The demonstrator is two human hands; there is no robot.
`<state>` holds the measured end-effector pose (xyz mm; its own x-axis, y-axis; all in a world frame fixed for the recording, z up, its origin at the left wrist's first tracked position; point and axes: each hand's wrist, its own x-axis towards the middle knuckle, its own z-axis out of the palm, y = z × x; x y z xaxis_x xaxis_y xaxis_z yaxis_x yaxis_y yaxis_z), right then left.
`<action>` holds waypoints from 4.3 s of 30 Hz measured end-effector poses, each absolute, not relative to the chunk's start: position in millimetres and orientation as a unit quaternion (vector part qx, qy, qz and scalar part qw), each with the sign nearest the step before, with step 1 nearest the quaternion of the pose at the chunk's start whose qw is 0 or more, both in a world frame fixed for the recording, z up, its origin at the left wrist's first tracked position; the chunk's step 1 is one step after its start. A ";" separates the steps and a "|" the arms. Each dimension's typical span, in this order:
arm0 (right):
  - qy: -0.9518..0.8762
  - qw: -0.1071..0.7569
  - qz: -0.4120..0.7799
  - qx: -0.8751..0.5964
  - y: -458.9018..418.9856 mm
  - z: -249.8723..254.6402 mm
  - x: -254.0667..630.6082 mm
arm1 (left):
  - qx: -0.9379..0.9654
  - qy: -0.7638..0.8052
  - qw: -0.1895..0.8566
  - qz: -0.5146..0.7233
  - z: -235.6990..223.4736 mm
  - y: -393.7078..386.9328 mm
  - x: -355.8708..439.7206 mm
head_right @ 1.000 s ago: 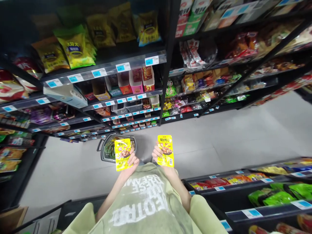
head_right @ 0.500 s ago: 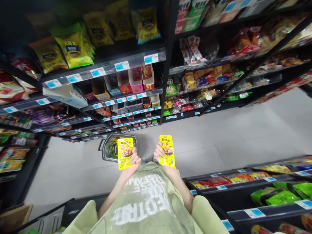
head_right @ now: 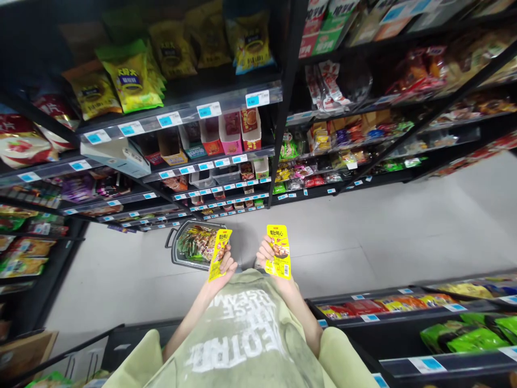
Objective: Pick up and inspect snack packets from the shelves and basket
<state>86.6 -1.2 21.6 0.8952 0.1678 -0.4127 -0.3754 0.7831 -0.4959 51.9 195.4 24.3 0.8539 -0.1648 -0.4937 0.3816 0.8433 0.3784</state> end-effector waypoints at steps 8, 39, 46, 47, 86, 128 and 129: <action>0.159 0.948 0.182 -0.207 -1.3 20.5 87.2 | 0.473 0.299 0.824 -0.091 17.4 179.2 61.6; 0.119 0.784 0.094 -0.602 22.8 -4.1 90.6 | 0.660 0.159 0.727 -0.104 8.5 177.8 54.8; 0.080 0.688 0.042 -0.720 22.3 -9.8 94.1 | 0.712 0.100 0.685 -0.117 13.4 177.1 55.7; 0.072 0.675 0.040 -0.733 22.3 -9.0 94.6 | 0.720 0.106 0.676 -0.116 12.8 176.6 56.0; 0.157 0.801 0.169 -0.552 17.0 -19.4 94.1 | 0.629 0.194 0.753 -0.017 1.8 183.5 63.0; 0.167 0.819 0.194 -0.513 5.2 -9.4 91.8 | 0.654 0.223 0.722 -0.030 -1.3 186.1 67.4; 0.165 0.816 0.195 -0.519 5.1 -9.7 92.1 | 0.652 0.225 0.724 -0.031 -1.4 186.0 67.4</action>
